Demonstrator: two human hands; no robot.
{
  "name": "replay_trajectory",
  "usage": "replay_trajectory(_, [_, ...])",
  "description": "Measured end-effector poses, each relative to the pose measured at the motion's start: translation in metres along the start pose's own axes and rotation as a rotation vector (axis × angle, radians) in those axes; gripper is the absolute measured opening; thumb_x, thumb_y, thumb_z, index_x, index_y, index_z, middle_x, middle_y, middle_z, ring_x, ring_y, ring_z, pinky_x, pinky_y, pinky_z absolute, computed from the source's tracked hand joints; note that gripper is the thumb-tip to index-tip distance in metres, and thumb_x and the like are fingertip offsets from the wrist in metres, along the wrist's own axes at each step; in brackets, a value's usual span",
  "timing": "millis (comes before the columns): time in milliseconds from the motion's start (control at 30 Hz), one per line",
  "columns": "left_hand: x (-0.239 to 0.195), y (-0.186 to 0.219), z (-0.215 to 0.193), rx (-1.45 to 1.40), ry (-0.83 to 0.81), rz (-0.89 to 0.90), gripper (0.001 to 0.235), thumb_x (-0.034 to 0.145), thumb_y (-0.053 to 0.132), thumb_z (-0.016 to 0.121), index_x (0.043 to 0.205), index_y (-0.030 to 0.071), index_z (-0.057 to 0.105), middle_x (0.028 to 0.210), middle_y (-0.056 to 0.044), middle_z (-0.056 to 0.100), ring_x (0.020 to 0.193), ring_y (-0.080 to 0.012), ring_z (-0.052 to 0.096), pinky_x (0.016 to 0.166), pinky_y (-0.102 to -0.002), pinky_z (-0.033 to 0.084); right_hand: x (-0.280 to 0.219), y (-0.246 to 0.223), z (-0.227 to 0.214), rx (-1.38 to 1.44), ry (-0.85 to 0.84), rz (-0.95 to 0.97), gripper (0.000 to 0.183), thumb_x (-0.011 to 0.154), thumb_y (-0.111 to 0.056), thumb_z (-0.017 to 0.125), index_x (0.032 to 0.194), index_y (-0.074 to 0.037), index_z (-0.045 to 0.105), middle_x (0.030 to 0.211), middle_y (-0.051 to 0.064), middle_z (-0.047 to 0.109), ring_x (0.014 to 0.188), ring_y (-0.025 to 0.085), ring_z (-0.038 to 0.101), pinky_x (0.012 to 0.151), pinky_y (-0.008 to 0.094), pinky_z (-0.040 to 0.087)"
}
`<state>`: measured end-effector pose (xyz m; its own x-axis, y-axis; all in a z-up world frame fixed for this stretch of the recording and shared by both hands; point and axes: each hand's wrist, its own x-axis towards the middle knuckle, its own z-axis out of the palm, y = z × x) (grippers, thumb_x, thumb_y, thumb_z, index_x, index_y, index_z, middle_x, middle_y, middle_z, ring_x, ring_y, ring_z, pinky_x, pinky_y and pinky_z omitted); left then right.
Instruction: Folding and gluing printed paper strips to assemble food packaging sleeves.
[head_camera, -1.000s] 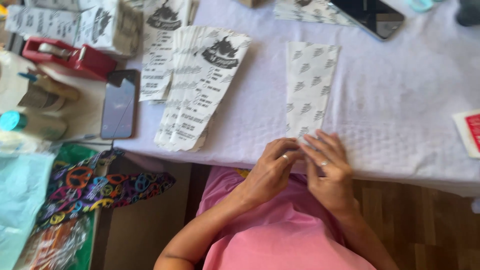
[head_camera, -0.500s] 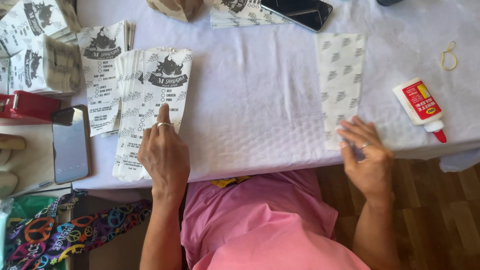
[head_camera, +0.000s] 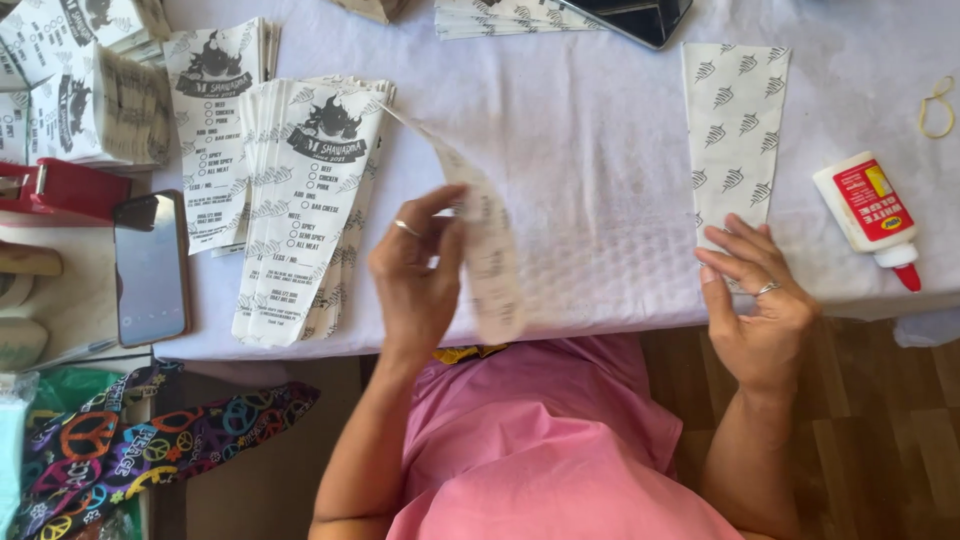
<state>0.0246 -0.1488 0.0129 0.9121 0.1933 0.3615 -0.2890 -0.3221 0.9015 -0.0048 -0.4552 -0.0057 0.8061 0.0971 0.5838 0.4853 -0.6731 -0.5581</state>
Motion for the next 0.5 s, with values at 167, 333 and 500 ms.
replay_trajectory(167, [-0.01,-0.036,0.031,-0.08,-0.011,-0.067,0.029,0.096,-0.006,0.062,0.117,0.008,0.076,0.104,-0.009,0.063,0.083,-0.0149,0.067,0.068,-0.026,0.057,0.003,-0.018,0.025,0.118,-0.068,-0.037,0.014,0.098,0.008,0.068,0.11,0.004,0.074,0.122,0.023,0.071,0.126,0.042,0.066,0.122,0.054,0.044])
replay_trajectory(333, [-0.018,-0.053,0.037,0.113,-0.05,-0.076,0.038,0.09,-0.011,0.06,0.121,0.004,0.075,0.1,-0.017,0.063,0.081,-0.028,0.071,0.071,-0.037,0.064,-0.003,-0.033,0.054,0.17,-0.14,-0.122,0.019,0.093,0.0,0.073,0.111,-0.001,0.076,0.126,0.019,0.071,0.127,0.042,0.064,0.118,0.053,0.042])
replay_trajectory(500, [-0.019,-0.051,0.044,0.444,-0.048,0.179,0.048,0.096,-0.001,0.065,0.142,0.008,0.058,0.127,-0.025,0.055,0.101,-0.0378,0.065,0.086,-0.048,0.059,-0.002,-0.049,0.071,0.219,-0.287,-0.306,0.02,0.087,-0.012,0.079,0.105,-0.003,0.077,0.121,0.015,0.074,0.121,0.037,0.068,0.114,0.052,0.046])
